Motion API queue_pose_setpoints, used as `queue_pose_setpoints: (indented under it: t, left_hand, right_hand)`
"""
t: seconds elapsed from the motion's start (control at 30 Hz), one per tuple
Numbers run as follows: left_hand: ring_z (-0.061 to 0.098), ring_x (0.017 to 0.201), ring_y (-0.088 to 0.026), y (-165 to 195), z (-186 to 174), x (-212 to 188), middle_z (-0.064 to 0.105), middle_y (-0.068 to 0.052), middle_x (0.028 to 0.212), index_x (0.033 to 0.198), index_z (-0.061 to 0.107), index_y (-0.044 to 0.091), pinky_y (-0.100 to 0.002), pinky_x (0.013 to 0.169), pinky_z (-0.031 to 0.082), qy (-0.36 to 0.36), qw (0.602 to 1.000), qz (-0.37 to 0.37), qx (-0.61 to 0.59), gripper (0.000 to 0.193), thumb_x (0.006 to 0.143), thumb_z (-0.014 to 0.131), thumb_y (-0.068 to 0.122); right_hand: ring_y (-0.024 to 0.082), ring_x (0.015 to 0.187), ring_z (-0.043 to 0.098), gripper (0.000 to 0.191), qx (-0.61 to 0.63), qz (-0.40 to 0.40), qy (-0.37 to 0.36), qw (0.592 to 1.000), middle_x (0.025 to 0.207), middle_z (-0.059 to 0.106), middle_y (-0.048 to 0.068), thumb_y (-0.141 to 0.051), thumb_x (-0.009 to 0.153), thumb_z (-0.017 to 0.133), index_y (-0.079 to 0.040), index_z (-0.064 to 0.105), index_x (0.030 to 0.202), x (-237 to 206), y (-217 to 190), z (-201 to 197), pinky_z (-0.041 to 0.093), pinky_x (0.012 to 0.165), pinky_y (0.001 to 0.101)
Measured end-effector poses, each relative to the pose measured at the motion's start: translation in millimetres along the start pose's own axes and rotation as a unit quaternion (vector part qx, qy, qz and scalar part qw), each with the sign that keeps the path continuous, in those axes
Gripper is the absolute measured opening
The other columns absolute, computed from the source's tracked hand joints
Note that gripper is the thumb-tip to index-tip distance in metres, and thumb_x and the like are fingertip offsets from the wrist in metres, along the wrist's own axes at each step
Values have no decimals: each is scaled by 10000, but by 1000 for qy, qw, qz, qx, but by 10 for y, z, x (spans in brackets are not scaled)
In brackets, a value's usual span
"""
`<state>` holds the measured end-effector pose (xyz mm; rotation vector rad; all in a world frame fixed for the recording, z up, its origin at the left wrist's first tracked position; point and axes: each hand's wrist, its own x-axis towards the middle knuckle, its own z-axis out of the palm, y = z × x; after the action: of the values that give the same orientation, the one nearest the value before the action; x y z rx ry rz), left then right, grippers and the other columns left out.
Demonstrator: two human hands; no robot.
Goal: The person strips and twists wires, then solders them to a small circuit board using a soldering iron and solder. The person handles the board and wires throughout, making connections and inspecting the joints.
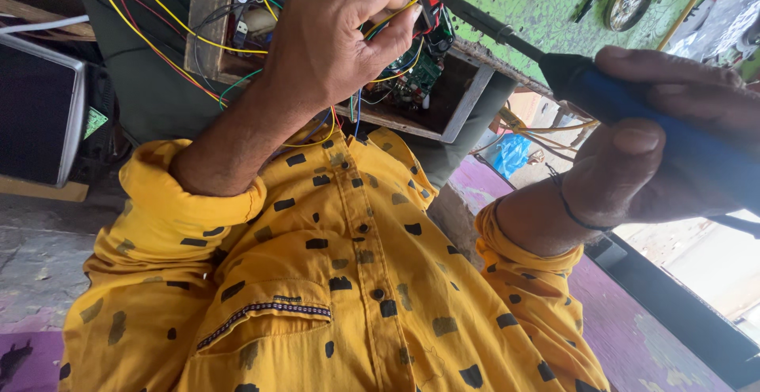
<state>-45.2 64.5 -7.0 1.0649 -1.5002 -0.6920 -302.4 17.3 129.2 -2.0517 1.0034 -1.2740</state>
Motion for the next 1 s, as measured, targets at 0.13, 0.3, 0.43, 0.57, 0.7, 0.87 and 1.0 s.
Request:
queue_pose_setpoints:
  t: [0.13,0.3,0.43,0.57,0.7,0.87,1.0]
  left_hand:
    - [607,824,-247,-12,13,-8,604,-74,867,888,604,22,-391,760,462,2,1000,3,7,223,994,794,-28]
    - [609,826,-246,-1,10,0,604,-73,868,886,592,19,-379,754,463,-1,1000,-6,5,226,994,784,-32]
    - [622,837,-244,47,-41,50,623,-74,880,904,601,13,-373,772,462,-7,1000,-2,8,200,1010,767,-25]
    - [602,764,-245,108,-110,101,626,-75,822,958,680,19,-405,738,445,-16,1000,-10,19,105,1014,769,13]
    - [618,758,-211,120,-136,117,649,-67,830,979,701,10,-376,721,452,-37,998,-52,-16,89,1043,753,45]
    - [640,784,-196,87,-138,91,659,-58,849,941,678,11,-364,768,471,-51,997,-48,-24,158,1079,748,45]
    - [658,812,-210,85,-127,87,663,-56,874,894,628,8,-359,764,482,-43,998,-34,-36,190,1052,734,13]
  right_hand:
    - [322,812,742,474,12,2,18,1000,954,704,280,-363,995,777,22,514,1088,-9,7,-5,593,730,339]
    - [338,818,729,467,15,1,36,999,970,671,269,-347,1008,759,32,503,1104,-54,-8,-13,589,733,348]
    - [358,802,730,439,0,-45,49,998,962,638,239,-341,1015,702,45,504,1079,-50,28,-17,582,697,363]
    - [345,832,701,420,-33,-83,62,994,995,635,221,-348,1049,620,53,499,1075,-17,40,-31,548,699,345]
    - [332,848,695,337,-74,-137,7,988,998,670,250,-295,1033,633,32,550,1019,-39,6,27,548,719,362]
    - [356,898,761,283,-73,-187,-87,976,1031,648,290,-163,940,796,7,571,962,-171,-28,103,624,682,422]
    - [397,896,722,403,-111,-222,-62,967,1057,655,326,-264,913,804,54,568,991,-150,-46,-145,657,675,408]
